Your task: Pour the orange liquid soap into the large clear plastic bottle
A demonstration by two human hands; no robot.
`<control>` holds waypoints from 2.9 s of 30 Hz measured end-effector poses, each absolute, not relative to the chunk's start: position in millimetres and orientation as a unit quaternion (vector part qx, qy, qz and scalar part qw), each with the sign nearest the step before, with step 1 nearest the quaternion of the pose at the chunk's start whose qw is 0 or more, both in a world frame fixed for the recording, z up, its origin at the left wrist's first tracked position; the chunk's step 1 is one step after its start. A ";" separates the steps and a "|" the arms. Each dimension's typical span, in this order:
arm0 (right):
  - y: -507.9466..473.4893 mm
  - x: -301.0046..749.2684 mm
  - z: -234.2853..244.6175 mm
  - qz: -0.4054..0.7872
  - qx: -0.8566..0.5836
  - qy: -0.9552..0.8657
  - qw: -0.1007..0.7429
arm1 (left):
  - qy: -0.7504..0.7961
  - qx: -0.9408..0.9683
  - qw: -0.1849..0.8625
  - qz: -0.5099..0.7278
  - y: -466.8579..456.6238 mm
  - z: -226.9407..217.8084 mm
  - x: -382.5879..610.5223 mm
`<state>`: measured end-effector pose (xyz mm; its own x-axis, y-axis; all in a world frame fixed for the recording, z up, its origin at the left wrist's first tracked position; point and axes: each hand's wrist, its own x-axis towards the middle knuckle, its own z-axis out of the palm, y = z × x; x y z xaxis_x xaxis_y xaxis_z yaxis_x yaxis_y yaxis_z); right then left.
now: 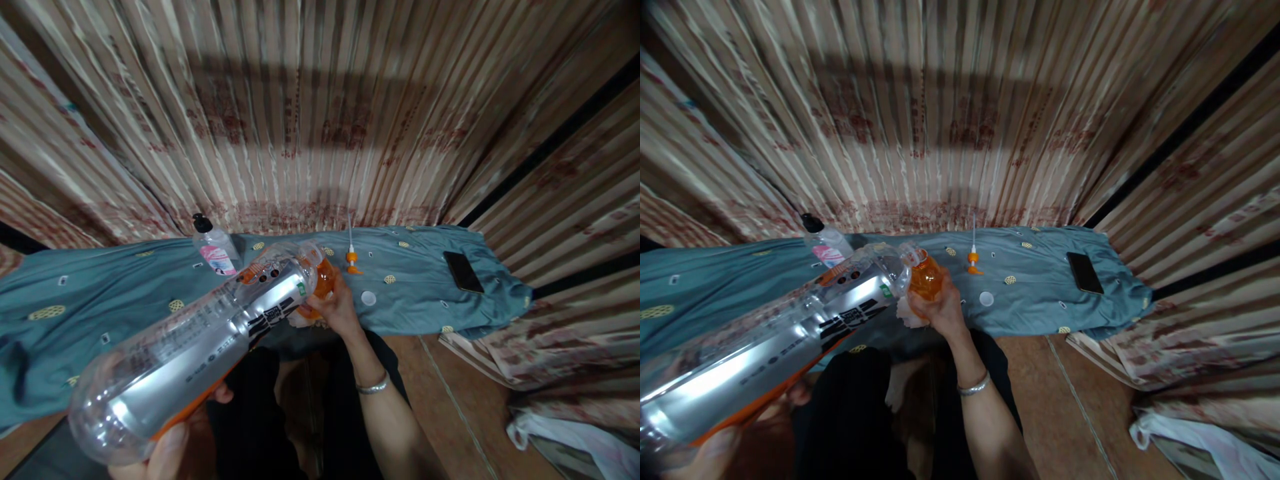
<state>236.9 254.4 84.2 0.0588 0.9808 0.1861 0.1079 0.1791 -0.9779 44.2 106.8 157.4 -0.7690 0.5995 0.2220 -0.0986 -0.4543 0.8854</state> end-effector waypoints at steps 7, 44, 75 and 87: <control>253.4 236.2 86.4 0.410 -0.502 -0.540 0.537 | 0.477 0.262 0.215 0.811 106.7 158.4 44.2; 254.8 235.6 85.4 0.416 -0.501 -0.531 0.542 | 0.462 0.274 0.211 0.817 107.0 151.9 40.9; 254.5 236.1 84.7 0.417 -0.500 -0.537 0.536 | 0.474 0.279 0.210 0.808 106.7 152.4 43.9; 253.4 236.0 87.5 0.407 -0.505 -0.542 0.536 | 0.468 0.282 0.213 0.810 104.9 147.1 40.0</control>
<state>236.0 253.4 87.5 0.0828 0.9820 0.1698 0.1109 0.1602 -0.9808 40.0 104.9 147.1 -0.7498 0.6098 0.2568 -0.0813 -0.4700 0.8789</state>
